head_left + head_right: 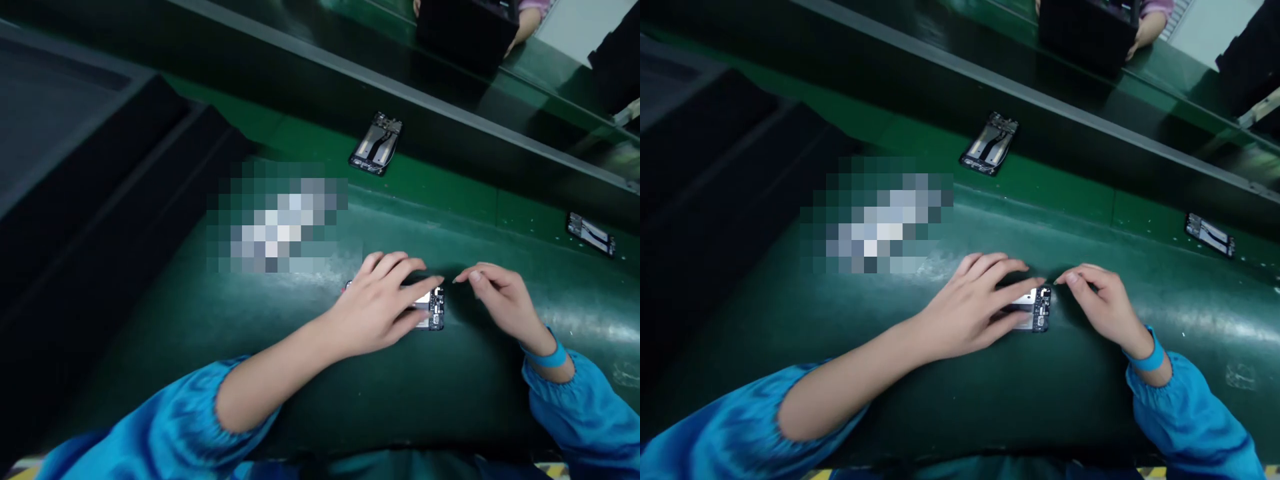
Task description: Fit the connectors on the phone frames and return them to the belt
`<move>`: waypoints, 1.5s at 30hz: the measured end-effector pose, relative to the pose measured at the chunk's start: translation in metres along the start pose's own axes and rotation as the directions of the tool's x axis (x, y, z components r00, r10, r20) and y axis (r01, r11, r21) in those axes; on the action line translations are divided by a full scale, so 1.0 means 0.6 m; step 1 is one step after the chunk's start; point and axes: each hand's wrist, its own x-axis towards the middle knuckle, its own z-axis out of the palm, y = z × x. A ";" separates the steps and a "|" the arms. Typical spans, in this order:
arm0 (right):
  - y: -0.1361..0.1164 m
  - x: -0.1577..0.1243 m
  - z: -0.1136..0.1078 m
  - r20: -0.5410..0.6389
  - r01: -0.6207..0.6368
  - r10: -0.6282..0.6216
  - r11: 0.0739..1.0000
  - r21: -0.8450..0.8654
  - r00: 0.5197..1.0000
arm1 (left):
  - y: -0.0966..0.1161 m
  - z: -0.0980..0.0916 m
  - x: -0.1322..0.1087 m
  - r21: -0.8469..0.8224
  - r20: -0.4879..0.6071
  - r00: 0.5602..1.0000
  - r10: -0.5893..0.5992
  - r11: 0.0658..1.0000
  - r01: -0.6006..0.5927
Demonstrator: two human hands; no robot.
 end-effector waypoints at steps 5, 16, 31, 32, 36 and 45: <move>0.018 -0.022 0.029 0.020 0.164 -0.163 0.967 -0.195 0.986 | -0.012 -0.003 -0.027 0.082 0.114 0.983 0.141 0.985 -0.151; 0.027 0.012 0.046 0.028 0.220 -0.218 0.963 -0.159 0.976 | 0.000 0.016 -0.020 0.080 0.118 0.991 0.063 0.994 -0.073; 0.040 0.006 0.056 0.022 0.330 -0.340 0.892 -0.310 0.940 | -0.001 0.017 -0.020 0.087 0.115 0.992 0.043 0.995 -0.054; 0.040 0.006 0.056 0.021 0.339 -0.350 0.891 -0.302 0.937 | -0.001 0.017 -0.020 0.086 0.117 0.992 0.043 0.995 -0.053; 0.038 0.008 0.055 0.021 0.342 -0.351 0.898 -0.277 0.936 | -0.002 0.019 -0.021 0.076 0.115 0.992 0.045 0.996 -0.054; 0.038 0.003 0.054 0.058 0.391 -0.402 0.832 -0.393 0.914 | -0.001 0.017 -0.019 0.056 0.112 0.993 0.039 0.997 -0.045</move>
